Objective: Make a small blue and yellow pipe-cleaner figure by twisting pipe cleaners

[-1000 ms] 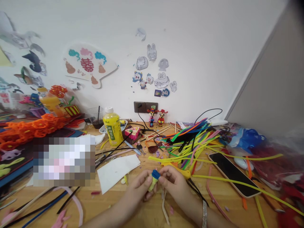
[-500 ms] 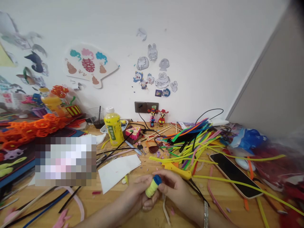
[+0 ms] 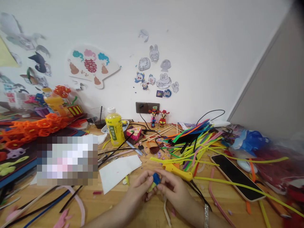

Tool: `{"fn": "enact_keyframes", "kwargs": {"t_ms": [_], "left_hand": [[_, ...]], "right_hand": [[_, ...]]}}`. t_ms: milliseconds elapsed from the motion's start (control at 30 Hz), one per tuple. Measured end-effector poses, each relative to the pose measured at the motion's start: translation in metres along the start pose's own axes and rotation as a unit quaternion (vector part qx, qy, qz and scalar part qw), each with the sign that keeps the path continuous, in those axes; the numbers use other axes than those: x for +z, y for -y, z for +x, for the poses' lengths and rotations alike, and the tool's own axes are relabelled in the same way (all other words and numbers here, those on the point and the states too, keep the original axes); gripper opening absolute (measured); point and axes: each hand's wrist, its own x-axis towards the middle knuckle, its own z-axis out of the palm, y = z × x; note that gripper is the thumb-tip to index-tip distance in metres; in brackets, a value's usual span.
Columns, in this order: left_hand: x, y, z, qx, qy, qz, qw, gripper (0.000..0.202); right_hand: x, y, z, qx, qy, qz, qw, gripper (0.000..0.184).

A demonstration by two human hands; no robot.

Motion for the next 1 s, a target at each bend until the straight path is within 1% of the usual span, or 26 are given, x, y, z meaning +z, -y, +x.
{"fn": "enact_keyframes", "kwargs": {"t_ms": [133, 300, 400, 567, 667, 700, 767, 800, 833, 867, 900, 933, 967, 1000], "left_hand": [[-0.002, 0.001, 0.001, 0.007, -0.002, 0.03, 1.0, 0.023], [-0.004, 0.006, 0.001, 0.017, -0.023, 0.075, 0.997, 0.027], [-0.007, 0.008, 0.002, 0.017, -0.027, 0.078, 0.996, 0.027], [-0.011, 0.009, 0.006, 0.032, -0.017, 0.157, 0.987, 0.03], [-0.011, 0.007, 0.007, 0.025, -0.036, 0.17, 0.984, 0.034], [-0.01, 0.007, 0.007, 0.019, -0.043, 0.169, 0.984, 0.035], [-0.009, 0.006, 0.007, 0.013, -0.061, 0.168, 0.984, 0.035], [-0.008, 0.005, 0.006, 0.013, -0.068, 0.17, 0.983, 0.034], [-0.007, 0.004, 0.006, 0.016, -0.072, 0.172, 0.982, 0.033], [-0.006, 0.003, 0.005, 0.019, -0.073, 0.172, 0.982, 0.032], [-0.005, 0.003, 0.005, 0.02, -0.073, 0.171, 0.982, 0.032], [-0.004, 0.002, 0.004, 0.018, -0.072, 0.169, 0.983, 0.032], [-0.003, 0.001, 0.004, 0.015, -0.071, 0.168, 0.983, 0.032], [-0.003, 0.001, 0.003, 0.01, -0.073, 0.167, 0.983, 0.033]], "right_hand": [[0.002, -0.004, -0.001, 0.013, -0.042, 0.001, 0.999, 0.04], [0.003, -0.003, -0.001, 0.008, -0.014, 0.02, 1.0, 0.035], [0.003, -0.002, -0.002, -0.002, -0.016, 0.01, 1.0, 0.032], [0.006, 0.0, -0.004, -0.028, -0.033, -0.05, 0.998, 0.03], [0.001, 0.007, 0.0, -0.049, -0.078, -0.138, 0.986, 0.024], [-0.004, 0.012, 0.003, -0.056, -0.104, -0.181, 0.976, 0.022], [-0.02, 0.025, 0.011, -0.059, -0.162, -0.28, 0.944, 0.021], [-0.031, 0.032, 0.014, -0.046, -0.19, -0.338, 0.921, 0.021], [-0.044, 0.038, 0.017, -0.024, -0.208, -0.404, 0.891, 0.021], [-0.059, 0.042, 0.017, 0.018, -0.223, -0.468, 0.855, 0.022], [-0.073, 0.045, 0.016, 0.089, -0.233, -0.52, 0.817, 0.024], [-0.088, 0.046, 0.014, 0.179, -0.234, -0.55, 0.782, 0.025], [-0.101, 0.044, 0.011, 0.22, -0.245, -0.553, 0.765, 0.025], [-0.113, 0.041, 0.008, 0.246, -0.248, -0.55, 0.758, 0.024]]}}
